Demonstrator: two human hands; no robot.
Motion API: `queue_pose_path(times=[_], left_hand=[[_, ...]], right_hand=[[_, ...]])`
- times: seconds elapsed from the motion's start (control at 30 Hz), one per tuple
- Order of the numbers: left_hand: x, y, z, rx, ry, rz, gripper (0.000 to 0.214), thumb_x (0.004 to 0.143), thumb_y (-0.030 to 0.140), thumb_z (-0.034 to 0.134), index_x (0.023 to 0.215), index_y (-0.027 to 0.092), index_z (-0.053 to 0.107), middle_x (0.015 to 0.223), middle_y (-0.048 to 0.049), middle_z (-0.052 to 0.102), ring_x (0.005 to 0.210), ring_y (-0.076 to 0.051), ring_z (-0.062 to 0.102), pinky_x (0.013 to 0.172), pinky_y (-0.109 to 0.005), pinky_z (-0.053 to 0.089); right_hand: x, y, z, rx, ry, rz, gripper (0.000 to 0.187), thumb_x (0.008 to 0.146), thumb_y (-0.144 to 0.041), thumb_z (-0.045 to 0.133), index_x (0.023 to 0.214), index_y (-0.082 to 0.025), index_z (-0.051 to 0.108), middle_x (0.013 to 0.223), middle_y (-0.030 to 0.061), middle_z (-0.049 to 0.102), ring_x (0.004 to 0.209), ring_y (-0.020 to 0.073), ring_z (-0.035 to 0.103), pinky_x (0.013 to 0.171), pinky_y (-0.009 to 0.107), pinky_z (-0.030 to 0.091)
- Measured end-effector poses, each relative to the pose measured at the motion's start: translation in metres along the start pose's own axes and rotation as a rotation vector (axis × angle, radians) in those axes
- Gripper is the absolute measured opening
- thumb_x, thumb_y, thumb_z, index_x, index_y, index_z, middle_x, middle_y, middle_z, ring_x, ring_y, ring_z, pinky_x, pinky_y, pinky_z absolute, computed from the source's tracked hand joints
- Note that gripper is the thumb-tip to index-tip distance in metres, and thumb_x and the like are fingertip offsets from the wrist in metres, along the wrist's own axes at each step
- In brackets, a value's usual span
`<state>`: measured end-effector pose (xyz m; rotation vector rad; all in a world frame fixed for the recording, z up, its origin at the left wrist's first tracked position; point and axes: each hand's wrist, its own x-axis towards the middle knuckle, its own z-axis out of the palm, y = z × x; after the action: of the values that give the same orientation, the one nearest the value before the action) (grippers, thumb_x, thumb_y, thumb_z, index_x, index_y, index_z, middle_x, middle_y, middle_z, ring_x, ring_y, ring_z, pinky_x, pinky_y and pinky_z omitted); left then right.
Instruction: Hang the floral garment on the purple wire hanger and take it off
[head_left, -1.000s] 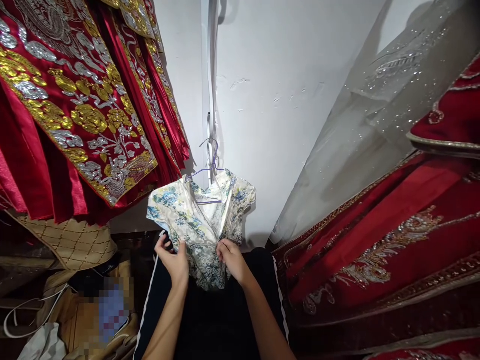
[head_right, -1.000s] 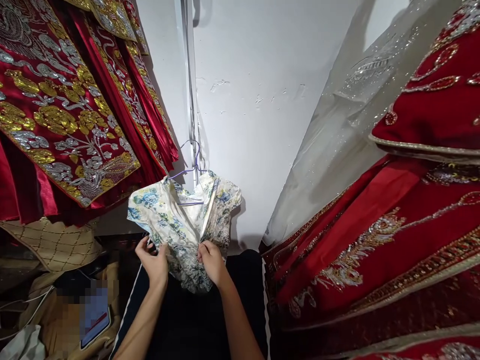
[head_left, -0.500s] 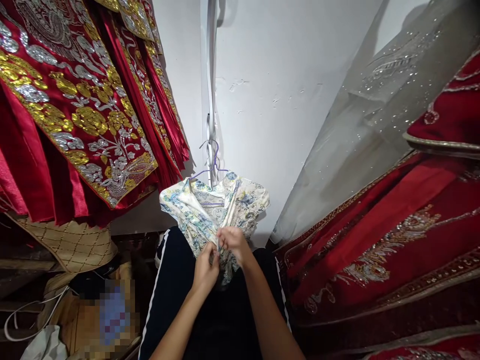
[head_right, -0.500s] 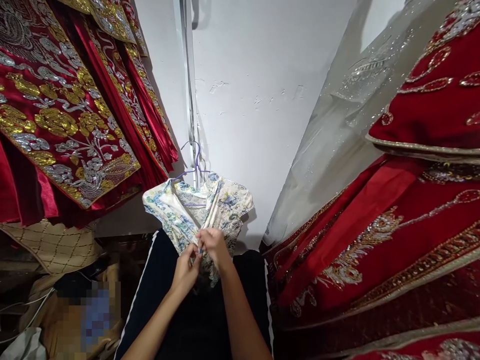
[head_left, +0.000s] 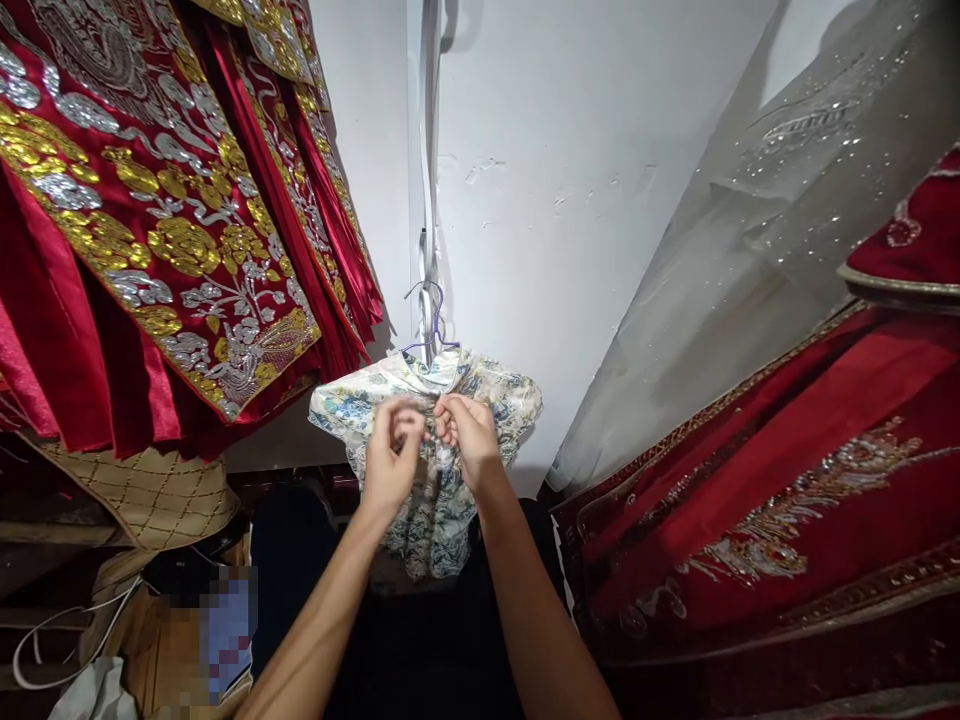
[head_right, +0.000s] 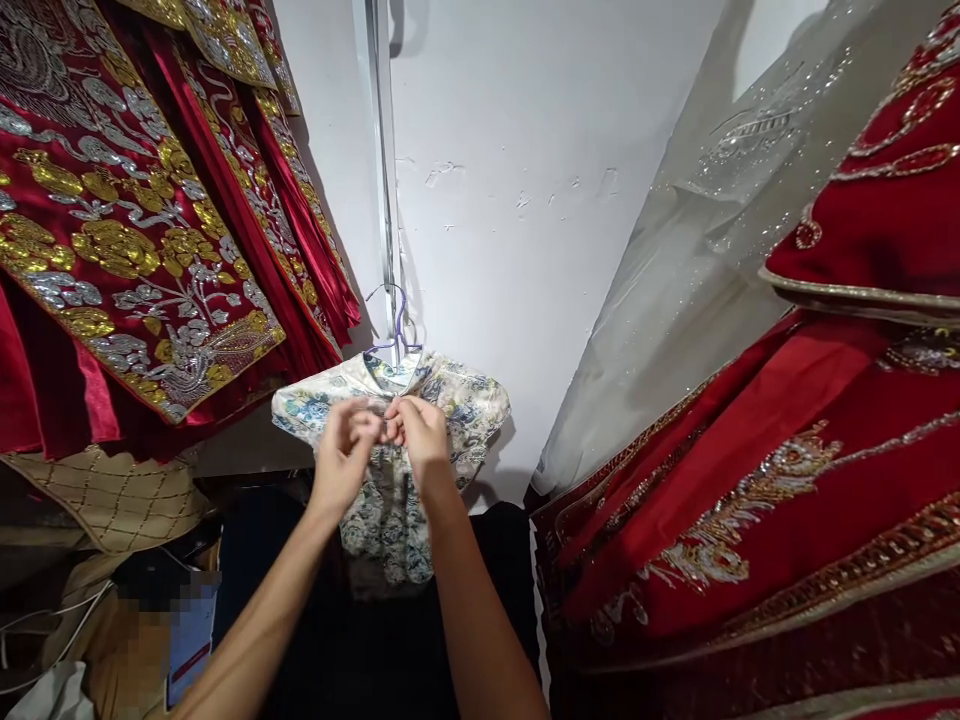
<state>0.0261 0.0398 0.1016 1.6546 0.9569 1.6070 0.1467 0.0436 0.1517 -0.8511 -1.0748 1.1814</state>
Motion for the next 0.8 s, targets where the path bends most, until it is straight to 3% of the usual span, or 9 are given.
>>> queue_pose_path(times=[0.07,0.13,0.23,0.3,0.37,0.47,0.57,0.67,0.8], left_hand=[[0.029,0.029,-0.005,0.131,-0.021,0.123,0.036,0.095,0.029,0.051,0.131,0.024,0.050,0.100,-0.0053,0.064,0.084,-0.016,0.062,0.074,-0.028,0.049],[0.048,0.050,-0.005,0.300,-0.074,0.203,0.021,0.094,0.029,0.054,0.111,0.021,0.063,0.094,-0.0046,0.065,0.080,-0.016,0.061,0.073,-0.028,0.047],[0.057,0.065,-0.002,0.430,-0.053,0.295,0.015,0.093,0.029,0.056,0.089,0.018,0.065,0.086,-0.0036,0.066,0.080,-0.017,0.060,0.076,-0.029,0.046],[0.057,0.068,-0.005,0.400,0.076,0.316,0.014,0.094,0.029,0.056,0.090,0.018,0.065,0.088,-0.0033,0.066,0.085,-0.017,0.060,0.080,-0.028,0.046],[0.057,0.065,-0.020,0.290,0.313,0.301,0.013,0.093,0.029,0.058,0.093,0.018,0.064,0.090,-0.0027,0.064,0.088,-0.016,0.059,0.081,-0.026,0.045],[0.054,0.042,-0.063,-0.101,0.680,0.143,0.012,0.088,0.029,0.062,0.089,0.017,0.060,0.083,-0.0007,0.059,0.078,-0.013,0.057,0.077,-0.024,0.047],[0.037,0.001,-0.103,-0.544,0.746,-0.306,0.014,0.086,0.026,0.057,0.077,0.019,0.049,0.070,-0.0001,0.054,0.070,-0.014,0.056,0.076,-0.027,0.051],[0.006,-0.040,-0.108,-0.403,0.633,-0.571,0.021,0.089,0.028,0.045,0.069,0.021,0.039,0.064,-0.0001,0.052,0.069,-0.014,0.059,0.077,-0.030,0.053],[-0.032,-0.070,-0.076,-0.217,0.361,-0.674,0.020,0.076,0.033,0.062,0.068,0.019,0.051,0.065,-0.0023,0.059,0.067,-0.017,0.061,0.071,-0.034,0.052]], right_hand=[[0.005,-0.006,-0.004,-0.045,-0.013,-0.035,0.020,0.079,-0.028,0.054,0.063,-0.017,0.060,0.047,-0.0036,0.051,0.043,0.0076,0.040,0.043,0.021,0.028],[0.012,-0.009,-0.007,-0.078,-0.023,-0.088,0.019,0.078,-0.027,0.053,0.065,-0.017,0.062,0.048,-0.0033,0.052,0.044,0.0083,0.041,0.045,0.021,0.029],[0.018,0.004,-0.010,-0.098,0.018,-0.155,0.019,0.079,-0.029,0.056,0.066,-0.017,0.063,0.050,-0.0030,0.052,0.047,0.0094,0.043,0.048,0.023,0.031],[0.014,0.027,-0.015,-0.133,0.050,-0.165,0.021,0.079,-0.031,0.056,0.064,-0.018,0.063,0.052,-0.0025,0.053,0.050,0.0104,0.044,0.050,0.023,0.032],[0.005,0.054,-0.021,-0.170,0.069,-0.115,0.022,0.078,-0.030,0.054,0.061,-0.018,0.062,0.050,-0.0024,0.052,0.049,0.0109,0.043,0.050,0.024,0.031],[-0.013,0.080,-0.030,-0.181,0.021,-0.004,0.024,0.077,-0.029,0.052,0.057,-0.019,0.060,0.045,-0.0033,0.048,0.045,0.0108,0.039,0.048,0.024,0.029],[-0.025,0.079,-0.033,-0.221,-0.172,0.027,0.023,0.076,-0.026,0.052,0.057,-0.019,0.061,0.045,-0.0029,0.050,0.046,0.0114,0.043,0.048,0.024,0.031],[-0.031,0.065,-0.033,-0.296,-0.388,0.086,0.024,0.077,-0.023,0.053,0.056,-0.019,0.064,0.045,-0.0023,0.053,0.045,0.0114,0.047,0.047,0.023,0.035],[-0.037,0.056,-0.043,-0.393,-0.589,0.254,0.027,0.079,-0.025,0.056,0.057,-0.018,0.069,0.046,-0.0006,0.057,0.046,0.0116,0.051,0.050,0.023,0.040]])
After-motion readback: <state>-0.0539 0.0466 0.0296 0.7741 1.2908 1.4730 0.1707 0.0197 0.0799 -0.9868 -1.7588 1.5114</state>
